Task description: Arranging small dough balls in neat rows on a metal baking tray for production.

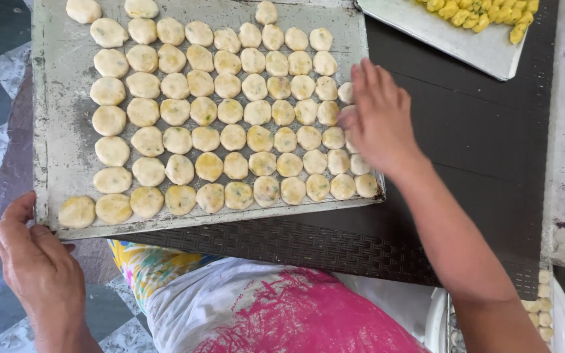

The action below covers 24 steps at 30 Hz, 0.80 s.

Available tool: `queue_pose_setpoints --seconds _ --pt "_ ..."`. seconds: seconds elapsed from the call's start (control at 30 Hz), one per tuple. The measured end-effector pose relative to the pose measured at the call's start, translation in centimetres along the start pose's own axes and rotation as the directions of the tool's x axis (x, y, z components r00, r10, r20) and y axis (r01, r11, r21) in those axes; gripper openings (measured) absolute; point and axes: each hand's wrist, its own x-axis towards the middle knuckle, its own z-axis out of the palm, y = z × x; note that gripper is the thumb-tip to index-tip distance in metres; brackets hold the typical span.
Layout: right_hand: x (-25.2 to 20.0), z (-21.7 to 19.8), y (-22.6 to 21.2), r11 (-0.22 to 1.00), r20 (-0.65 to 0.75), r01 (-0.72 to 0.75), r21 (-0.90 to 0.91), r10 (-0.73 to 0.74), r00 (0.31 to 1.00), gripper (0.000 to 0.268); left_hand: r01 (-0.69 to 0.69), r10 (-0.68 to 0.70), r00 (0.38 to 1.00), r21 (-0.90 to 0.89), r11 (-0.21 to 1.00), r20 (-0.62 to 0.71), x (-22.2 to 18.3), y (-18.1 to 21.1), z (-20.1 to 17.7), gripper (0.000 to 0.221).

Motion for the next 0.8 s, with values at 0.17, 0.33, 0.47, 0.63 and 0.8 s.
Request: queue_pose_setpoints --seconds 0.17,0.33,0.47,0.63,0.8 --pt "-1.9 3.5 -0.7 0.987 0.129 -0.017 -0.157 0.037 0.991 0.085 -0.072 0.072 0.997 0.016 0.997 -0.024 -0.3 -0.7 0.0 0.038" --pt "-1.5 1.9 -1.4 0.993 0.132 -0.049 -0.109 0.063 0.989 0.089 -0.058 0.058 0.998 -0.002 0.998 -0.039 -0.3 -0.7 0.2 0.038" --pt "-0.2 -0.7 -3.9 0.963 0.305 -0.154 -0.221 0.218 0.927 0.077 -0.076 0.076 0.997 0.001 0.997 -0.003 0.0 -0.4 0.0 0.036" --pt "8.5 2.0 -0.8 0.991 -0.275 0.118 -0.055 -0.129 0.953 0.043 0.004 -0.004 1.000 -0.017 1.000 -0.010 0.1 -0.2 0.0 0.037" --pt "18.4 5.3 -0.2 0.921 -0.368 0.377 0.101 -0.317 0.874 0.029 0.103 -0.103 0.995 -0.022 0.994 0.009 0.3 0.2 0.0 0.038"
